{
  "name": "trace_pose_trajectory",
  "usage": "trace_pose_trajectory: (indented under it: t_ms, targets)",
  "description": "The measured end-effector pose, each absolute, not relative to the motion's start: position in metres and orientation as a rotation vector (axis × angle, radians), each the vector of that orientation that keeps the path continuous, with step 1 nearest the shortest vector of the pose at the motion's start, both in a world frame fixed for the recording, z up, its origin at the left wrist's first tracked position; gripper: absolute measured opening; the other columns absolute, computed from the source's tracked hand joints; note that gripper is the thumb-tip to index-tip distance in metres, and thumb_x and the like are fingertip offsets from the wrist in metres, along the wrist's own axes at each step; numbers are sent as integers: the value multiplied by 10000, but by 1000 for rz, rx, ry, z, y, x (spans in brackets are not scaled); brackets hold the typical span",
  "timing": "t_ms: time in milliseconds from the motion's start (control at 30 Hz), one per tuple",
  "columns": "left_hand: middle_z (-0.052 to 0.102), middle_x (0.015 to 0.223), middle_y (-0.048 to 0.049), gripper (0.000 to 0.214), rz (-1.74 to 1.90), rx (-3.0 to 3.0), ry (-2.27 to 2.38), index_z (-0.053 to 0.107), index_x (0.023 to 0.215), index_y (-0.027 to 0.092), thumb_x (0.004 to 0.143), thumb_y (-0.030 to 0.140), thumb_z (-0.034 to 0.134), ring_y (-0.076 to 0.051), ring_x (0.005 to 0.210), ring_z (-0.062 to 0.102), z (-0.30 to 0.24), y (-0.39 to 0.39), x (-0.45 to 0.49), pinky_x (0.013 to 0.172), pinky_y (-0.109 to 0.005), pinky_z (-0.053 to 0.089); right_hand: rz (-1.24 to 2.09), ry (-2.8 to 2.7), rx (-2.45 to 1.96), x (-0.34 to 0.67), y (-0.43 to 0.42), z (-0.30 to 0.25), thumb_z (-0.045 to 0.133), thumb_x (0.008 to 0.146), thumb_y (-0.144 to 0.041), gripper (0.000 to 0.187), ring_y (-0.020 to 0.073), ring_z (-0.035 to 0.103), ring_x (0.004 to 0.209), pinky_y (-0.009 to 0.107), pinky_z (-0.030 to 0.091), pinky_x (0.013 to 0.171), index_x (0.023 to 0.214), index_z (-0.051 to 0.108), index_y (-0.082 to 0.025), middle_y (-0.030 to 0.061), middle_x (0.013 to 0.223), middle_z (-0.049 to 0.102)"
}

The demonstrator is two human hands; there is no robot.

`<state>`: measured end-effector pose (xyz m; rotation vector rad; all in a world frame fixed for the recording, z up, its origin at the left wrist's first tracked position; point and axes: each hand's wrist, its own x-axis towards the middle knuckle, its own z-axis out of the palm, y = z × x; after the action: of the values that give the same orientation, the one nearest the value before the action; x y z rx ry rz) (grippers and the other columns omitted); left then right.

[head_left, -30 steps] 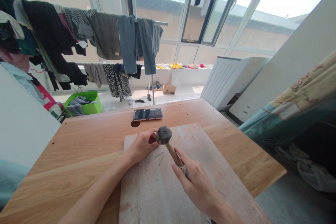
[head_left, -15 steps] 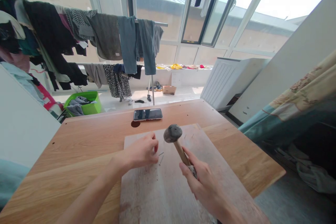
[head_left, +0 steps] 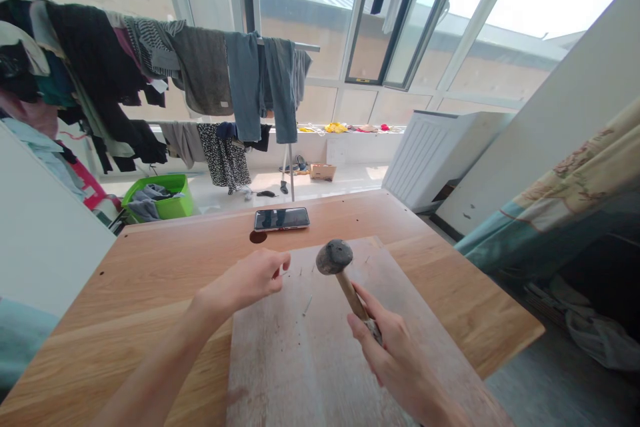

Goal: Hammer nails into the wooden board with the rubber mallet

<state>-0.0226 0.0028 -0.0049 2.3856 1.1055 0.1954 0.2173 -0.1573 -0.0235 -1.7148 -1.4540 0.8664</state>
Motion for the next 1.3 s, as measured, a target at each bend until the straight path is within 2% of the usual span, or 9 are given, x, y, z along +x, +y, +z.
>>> trace_pose_trajectory:
  t_ms: [267,467,600,667,733,800,867,1133,1300]
  targets:
    - [628,834,-44,163,254,2470,1016,667,719,179,804,108,547,-160,694,592,-8,4,-19,652,-270,386,905,-1486,-1729,217,-158,-25,435,999,-500,634,112,496,346,221,422,341,1508,484,-127,17,674,705]
    - [649,824,-24,155,457,2310,888,670,880,186,840,151,524,-162,746,606,-22,8,-15,706,-263,454,812,-1486,-1673,211,-157,-25,499,983,-478,570,152,638,472,254,528,443,1466,549,-180,62,841,772]
    - [660,826,-15,145,548,2094,853,660,930,176,815,217,582,-153,734,604,-38,16,-16,702,-261,497,821,-1542,-1669,204,-151,-22,488,997,-441,544,177,678,536,273,567,520,1466,546,-173,30,730,742]
    - [655,826,-9,163,566,2025,855,660,943,175,803,239,605,-147,720,600,-44,19,-17,696,-261,506,812,-1576,-1651,199,-147,-21,487,1002,-404,512,199,718,632,300,596,605,1455,553,-176,29,749,747]
    - [646,813,0,164,576,1987,856,659,938,176,794,244,617,-142,708,599,-47,19,-18,683,-257,508,787,-1606,-1634,194,-143,-19,496,998,-369,488,230,750,805,344,611,739,1441,561,-173,56,874,776]
    - [636,779,10,146,583,1976,860,652,911,176,785,245,628,-138,692,595,-48,19,-18,664,-251,502,775,-1644,-1605,190,-141,-18,496,999,-338,467,250,732,990,381,584,883,1431,560,-175,83,1041,778]
    - [627,748,15,121,587,1981,866,642,873,174,778,249,637,-136,677,586,-48,19,-17,642,-246,490,794,-1681,-1565,186,-139,-17,481,1007,-317,441,245,702,1076,377,553,941,1424,556,-196,80,1127,762]
    - [635,737,11,113,597,1986,864,615,852,173,770,250,633,-145,668,585,-48,20,-17,624,-246,469,807,-1728,-1544,181,-138,-16,448,1020,-292,417,181,680,814,301,534,786,1420,532,-206,16,909,728]
    - [640,720,18,152,624,2017,888,602,874,178,723,173,618,-146,658,585,-47,19,-17,597,-230,433,832,-1778,-1544,179,-136,-18,444,1017,-277,444,204,700,909,327,527,858,1444,509,-174,56,1024,756]
